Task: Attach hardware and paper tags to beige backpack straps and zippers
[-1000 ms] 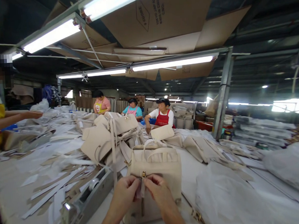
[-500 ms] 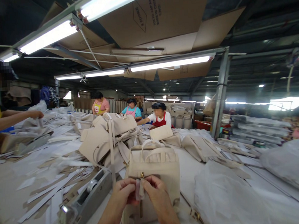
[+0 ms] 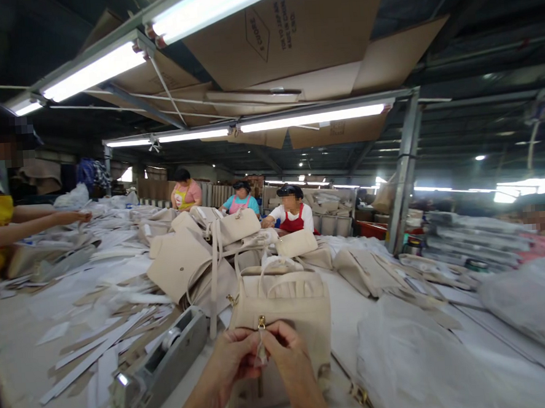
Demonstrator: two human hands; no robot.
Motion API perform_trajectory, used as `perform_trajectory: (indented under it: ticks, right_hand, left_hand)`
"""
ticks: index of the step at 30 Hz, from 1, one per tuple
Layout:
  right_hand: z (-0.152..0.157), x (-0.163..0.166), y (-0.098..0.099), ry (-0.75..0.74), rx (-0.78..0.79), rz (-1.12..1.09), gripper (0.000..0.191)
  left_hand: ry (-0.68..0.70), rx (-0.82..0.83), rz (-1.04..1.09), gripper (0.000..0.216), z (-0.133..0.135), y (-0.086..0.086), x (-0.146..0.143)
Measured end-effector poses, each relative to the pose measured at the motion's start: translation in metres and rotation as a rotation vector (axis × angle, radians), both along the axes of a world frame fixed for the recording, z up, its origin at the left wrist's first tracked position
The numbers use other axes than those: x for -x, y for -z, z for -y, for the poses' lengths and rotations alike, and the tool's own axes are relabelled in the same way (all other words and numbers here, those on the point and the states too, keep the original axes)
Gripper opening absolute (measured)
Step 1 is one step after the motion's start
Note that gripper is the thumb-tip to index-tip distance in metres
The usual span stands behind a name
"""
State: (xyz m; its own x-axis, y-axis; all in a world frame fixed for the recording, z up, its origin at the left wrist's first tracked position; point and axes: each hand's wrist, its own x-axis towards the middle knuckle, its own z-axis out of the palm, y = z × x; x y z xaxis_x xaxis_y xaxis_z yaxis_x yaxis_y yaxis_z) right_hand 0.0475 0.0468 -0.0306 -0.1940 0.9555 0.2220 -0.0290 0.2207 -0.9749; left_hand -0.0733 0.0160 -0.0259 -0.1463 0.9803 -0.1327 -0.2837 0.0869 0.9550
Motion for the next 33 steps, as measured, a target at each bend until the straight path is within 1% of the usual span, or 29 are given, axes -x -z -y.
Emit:
perform_trajectory:
  ticks: [3, 7, 13, 14, 16, 18, 20, 23, 25, 28, 31, 33]
  right_hand:
    - [0.001, -0.002, -0.003, -0.017, -0.019, 0.009, 0.017]
    - [0.0, 0.0, -0.002, -0.019, -0.104, -0.005, 0.015]
    - [0.004, 0.003, -0.001, 0.028, -0.206, 0.107, 0.015]
    - [0.005, 0.001, 0.0, 0.019, -0.194, 0.11, 0.018]
    - [0.01, -0.002, 0.004, 0.017, -0.123, 0.068, 0.029]
    - [0.016, -0.006, 0.012, 0.068, -0.045, -0.007, 0.037]
    - [0.023, -0.007, 0.021, 0.128, -0.029, -0.044, 0.034]
    - [0.029, -0.003, 0.032, 0.166, -0.054, -0.025, 0.03]
    - [0.031, 0.003, 0.036, 0.178, -0.091, -0.055, 0.029]
    - [0.031, 0.009, 0.041, 0.177, -0.198, -0.068, 0.026]
    - [0.032, 0.009, 0.049, 0.177, -0.326, 0.069, 0.019]
    - [0.031, 0.004, 0.055, 0.164, -0.382, 0.154, 0.014]
  left_hand:
    - [0.034, 0.007, -0.01, 0.05, -0.002, -0.002, 0.003]
    - [0.062, 0.014, -0.041, 0.048, -0.006, -0.006, 0.004]
    - [0.007, -0.014, -0.032, 0.042, -0.008, -0.006, 0.0]
    - [-0.002, -0.019, -0.022, 0.042, -0.008, -0.006, 0.0]
    - [-0.014, -0.022, 0.005, 0.042, -0.007, -0.006, -0.001]
    - [-0.023, -0.019, 0.038, 0.043, -0.007, -0.005, -0.002]
    - [-0.029, -0.016, 0.07, 0.045, -0.008, -0.004, -0.005]
    - [-0.032, -0.012, 0.111, 0.047, -0.008, -0.002, -0.01]
    - [-0.036, -0.007, 0.13, 0.049, -0.008, -0.001, -0.012]
    - [-0.047, 0.004, 0.145, 0.051, -0.008, -0.001, -0.013]
    - [-0.058, 0.016, 0.153, 0.054, -0.009, -0.001, -0.012]
    - [-0.062, 0.02, 0.162, 0.055, -0.01, 0.0, -0.011]
